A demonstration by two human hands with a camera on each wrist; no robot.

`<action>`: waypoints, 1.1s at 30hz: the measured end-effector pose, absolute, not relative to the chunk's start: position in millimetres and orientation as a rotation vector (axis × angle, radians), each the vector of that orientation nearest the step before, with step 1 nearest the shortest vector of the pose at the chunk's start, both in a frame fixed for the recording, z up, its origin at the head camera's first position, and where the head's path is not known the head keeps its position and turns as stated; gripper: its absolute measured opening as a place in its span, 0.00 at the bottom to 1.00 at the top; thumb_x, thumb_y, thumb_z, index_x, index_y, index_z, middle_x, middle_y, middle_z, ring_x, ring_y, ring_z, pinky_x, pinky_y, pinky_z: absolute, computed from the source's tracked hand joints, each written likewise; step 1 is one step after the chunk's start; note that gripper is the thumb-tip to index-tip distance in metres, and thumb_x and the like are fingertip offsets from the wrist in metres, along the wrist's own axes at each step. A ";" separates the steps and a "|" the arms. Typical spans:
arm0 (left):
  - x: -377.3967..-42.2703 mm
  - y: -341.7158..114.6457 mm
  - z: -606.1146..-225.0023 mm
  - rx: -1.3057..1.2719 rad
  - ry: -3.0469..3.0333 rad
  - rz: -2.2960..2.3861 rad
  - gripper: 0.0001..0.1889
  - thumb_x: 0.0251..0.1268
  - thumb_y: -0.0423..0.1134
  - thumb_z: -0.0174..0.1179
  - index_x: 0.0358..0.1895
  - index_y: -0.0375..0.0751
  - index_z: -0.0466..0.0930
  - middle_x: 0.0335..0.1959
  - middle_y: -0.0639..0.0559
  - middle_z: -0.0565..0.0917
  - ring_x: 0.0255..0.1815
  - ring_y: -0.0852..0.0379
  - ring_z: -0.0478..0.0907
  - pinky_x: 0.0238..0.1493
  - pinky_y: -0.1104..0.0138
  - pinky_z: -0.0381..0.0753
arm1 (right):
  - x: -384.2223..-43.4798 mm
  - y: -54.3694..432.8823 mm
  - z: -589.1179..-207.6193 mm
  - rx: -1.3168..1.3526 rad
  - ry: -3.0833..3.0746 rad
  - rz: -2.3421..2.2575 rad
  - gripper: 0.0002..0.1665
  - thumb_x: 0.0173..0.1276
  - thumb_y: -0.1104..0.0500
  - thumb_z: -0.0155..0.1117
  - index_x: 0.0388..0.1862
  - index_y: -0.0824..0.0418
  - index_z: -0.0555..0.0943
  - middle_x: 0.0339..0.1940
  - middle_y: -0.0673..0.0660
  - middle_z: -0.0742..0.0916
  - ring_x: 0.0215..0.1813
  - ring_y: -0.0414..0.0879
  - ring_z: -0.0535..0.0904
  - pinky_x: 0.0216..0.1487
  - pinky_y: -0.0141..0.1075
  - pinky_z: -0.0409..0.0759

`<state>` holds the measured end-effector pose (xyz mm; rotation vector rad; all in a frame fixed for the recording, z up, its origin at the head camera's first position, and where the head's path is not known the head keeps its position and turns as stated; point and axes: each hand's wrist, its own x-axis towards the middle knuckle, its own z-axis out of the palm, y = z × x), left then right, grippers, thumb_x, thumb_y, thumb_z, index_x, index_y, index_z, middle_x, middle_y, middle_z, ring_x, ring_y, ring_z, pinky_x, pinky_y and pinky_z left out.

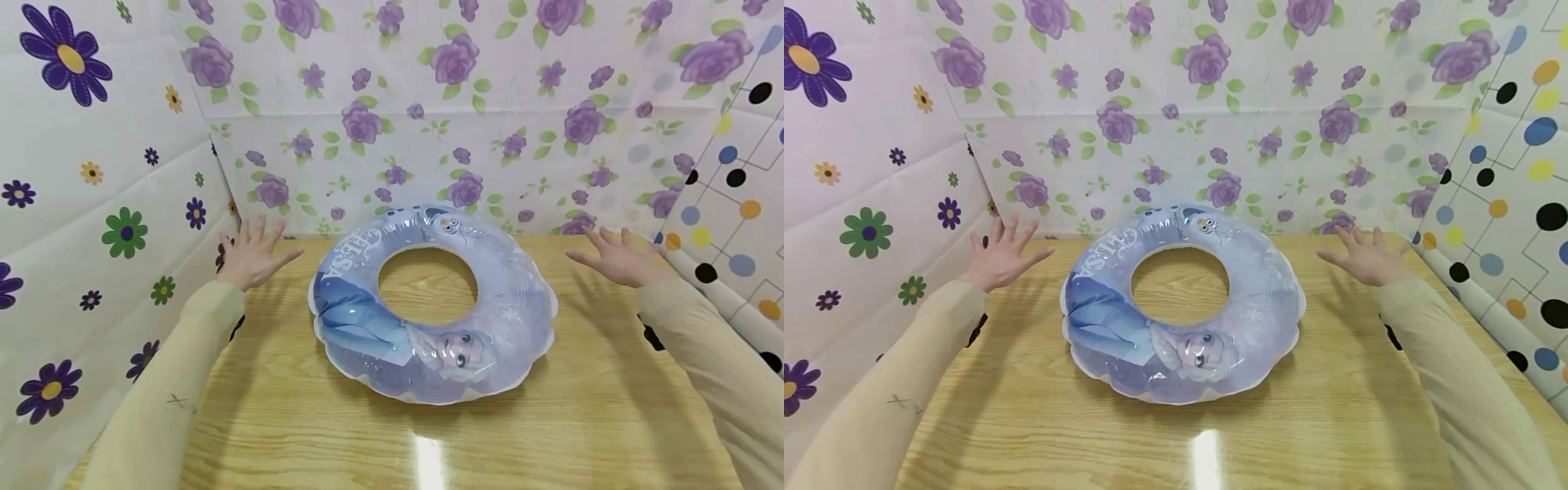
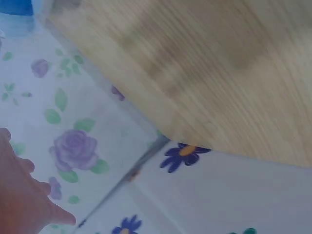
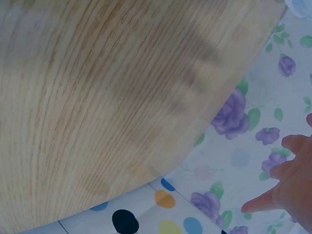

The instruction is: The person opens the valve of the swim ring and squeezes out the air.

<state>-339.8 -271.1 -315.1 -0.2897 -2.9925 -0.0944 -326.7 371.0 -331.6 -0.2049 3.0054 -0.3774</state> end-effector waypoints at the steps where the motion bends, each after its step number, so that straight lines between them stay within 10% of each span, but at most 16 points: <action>1: -341.5 -266.8 -314.1 -0.302 -2.987 -0.084 0.45 0.57 0.74 0.29 0.72 0.52 0.33 0.69 0.37 0.31 0.63 0.36 0.19 0.47 0.37 0.16 | -327.4 368.7 -331.0 -0.216 3.004 -0.393 0.54 0.62 0.27 0.36 0.72 0.59 0.35 0.67 0.75 0.41 0.59 0.73 0.20 0.35 0.71 0.19; 33: -354.1 -100.1 -289.2 -0.773 -2.919 0.003 0.46 0.51 0.77 0.30 0.72 0.59 0.38 0.71 0.45 0.35 0.68 0.43 0.27 0.58 0.41 0.33 | -336.2 323.0 -333.6 -0.554 2.997 -0.681 0.46 0.67 0.37 0.45 0.72 0.62 0.46 0.69 0.69 0.50 0.67 0.65 0.41 0.58 0.61 0.40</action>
